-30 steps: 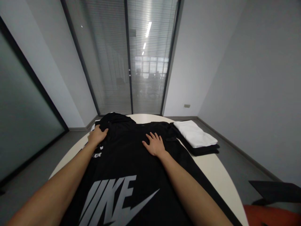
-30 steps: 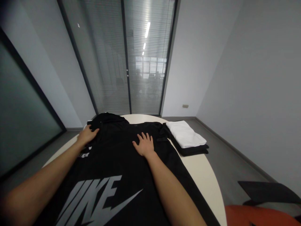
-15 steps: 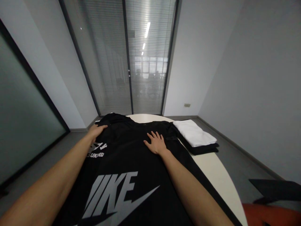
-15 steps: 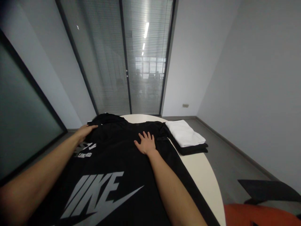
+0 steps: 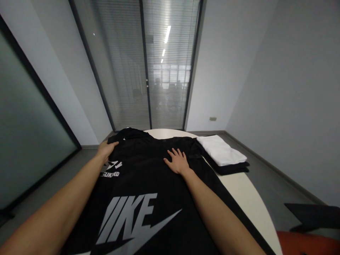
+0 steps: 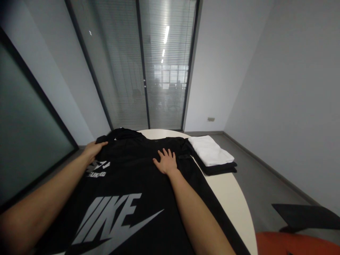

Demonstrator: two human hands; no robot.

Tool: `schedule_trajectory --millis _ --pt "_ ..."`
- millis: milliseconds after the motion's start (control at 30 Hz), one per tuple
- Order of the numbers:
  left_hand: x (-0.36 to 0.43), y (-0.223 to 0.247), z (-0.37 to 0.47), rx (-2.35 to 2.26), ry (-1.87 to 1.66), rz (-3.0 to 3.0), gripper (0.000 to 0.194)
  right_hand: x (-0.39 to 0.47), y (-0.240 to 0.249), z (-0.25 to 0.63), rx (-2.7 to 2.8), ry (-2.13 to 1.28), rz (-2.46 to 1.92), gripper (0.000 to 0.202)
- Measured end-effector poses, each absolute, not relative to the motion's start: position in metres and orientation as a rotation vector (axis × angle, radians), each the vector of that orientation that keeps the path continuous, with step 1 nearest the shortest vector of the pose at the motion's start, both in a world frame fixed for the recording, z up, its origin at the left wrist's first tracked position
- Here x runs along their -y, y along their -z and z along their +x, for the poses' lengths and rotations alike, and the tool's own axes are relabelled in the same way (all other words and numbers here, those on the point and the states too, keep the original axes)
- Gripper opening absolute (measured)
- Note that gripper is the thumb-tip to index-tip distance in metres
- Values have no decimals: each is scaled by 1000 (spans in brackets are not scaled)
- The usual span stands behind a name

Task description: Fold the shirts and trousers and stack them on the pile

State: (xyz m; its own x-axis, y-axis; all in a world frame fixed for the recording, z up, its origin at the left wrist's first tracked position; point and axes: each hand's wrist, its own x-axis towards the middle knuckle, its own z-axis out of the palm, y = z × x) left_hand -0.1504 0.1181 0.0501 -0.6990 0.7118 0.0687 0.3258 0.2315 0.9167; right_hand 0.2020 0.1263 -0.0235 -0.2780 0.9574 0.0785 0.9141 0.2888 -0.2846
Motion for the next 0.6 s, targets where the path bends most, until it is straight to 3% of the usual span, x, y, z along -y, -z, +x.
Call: schedule_trajectory --millis 133,233,433,600 --pt "-112 -59 -118 -2302 -1375 1242 34 -126 23 201 2323 -263 -1721 72" --pt "-100 -60 -80 -2484 -989 1693 37 -125 22 200 2320 -268 -1722 71" --pt "-70 -41 -30 -2415 -344 2367 39 -125 21 200 2317 -268 -1717 70" --pt "-55 -28 -33 -2602 -205 2381 35 -127 23 200 2319 -261 -1723 70"
